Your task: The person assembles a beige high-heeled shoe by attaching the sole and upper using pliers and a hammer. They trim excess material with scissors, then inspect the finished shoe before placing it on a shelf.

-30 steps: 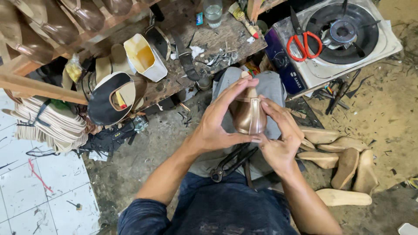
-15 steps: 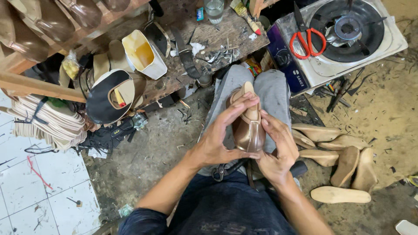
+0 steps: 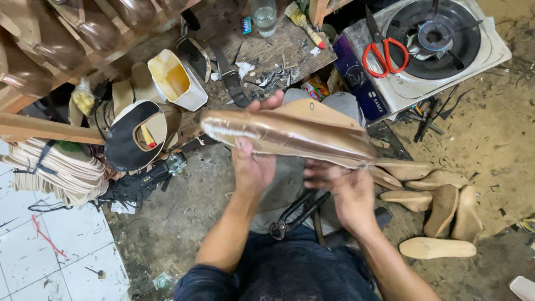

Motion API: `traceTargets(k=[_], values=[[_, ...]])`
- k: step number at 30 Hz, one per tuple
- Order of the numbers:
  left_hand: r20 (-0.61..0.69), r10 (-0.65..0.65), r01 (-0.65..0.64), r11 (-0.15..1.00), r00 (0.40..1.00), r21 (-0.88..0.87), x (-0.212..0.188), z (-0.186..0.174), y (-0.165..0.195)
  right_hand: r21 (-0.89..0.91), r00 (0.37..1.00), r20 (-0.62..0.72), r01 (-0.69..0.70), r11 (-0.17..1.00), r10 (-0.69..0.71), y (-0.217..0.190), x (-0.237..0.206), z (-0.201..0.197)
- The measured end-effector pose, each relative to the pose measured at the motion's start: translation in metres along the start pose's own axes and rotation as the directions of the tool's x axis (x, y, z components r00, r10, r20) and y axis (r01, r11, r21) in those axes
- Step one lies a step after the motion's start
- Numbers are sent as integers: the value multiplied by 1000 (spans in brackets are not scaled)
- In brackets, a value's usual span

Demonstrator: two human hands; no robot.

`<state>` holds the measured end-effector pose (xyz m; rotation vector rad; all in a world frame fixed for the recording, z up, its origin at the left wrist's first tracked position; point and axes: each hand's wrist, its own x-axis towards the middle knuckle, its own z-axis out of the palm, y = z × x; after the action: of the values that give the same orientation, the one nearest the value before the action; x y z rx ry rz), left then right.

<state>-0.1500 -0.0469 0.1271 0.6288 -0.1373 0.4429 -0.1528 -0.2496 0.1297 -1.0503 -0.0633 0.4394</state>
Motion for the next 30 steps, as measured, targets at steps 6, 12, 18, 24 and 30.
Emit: traceTargets(k=[6, 12, 18, 24, 30], values=[[-31, 7, 9, 877, 999, 481, 65, -15, 20, -761, 691, 646, 616, 204, 325, 31, -18, -9], [52, -23, -22, 684, 998, 729, 79, -9, -12, -714, 634, 695, 664, 223, 340, 57, -14, -21], [150, -92, -41, 711, 984, 702, 79, -4, -18, -653, 749, 549, 107, 750, 371, 27, 2, -28], [133, -86, -35, 702, 987, 711, 68, 2, -22, 7, 798, 463, -439, 898, 386, -8, 27, -15], [169, -112, -51, 673, 979, 738, 61, 6, -16, 111, 772, 458, -542, 833, 441, -21, 40, -13]])
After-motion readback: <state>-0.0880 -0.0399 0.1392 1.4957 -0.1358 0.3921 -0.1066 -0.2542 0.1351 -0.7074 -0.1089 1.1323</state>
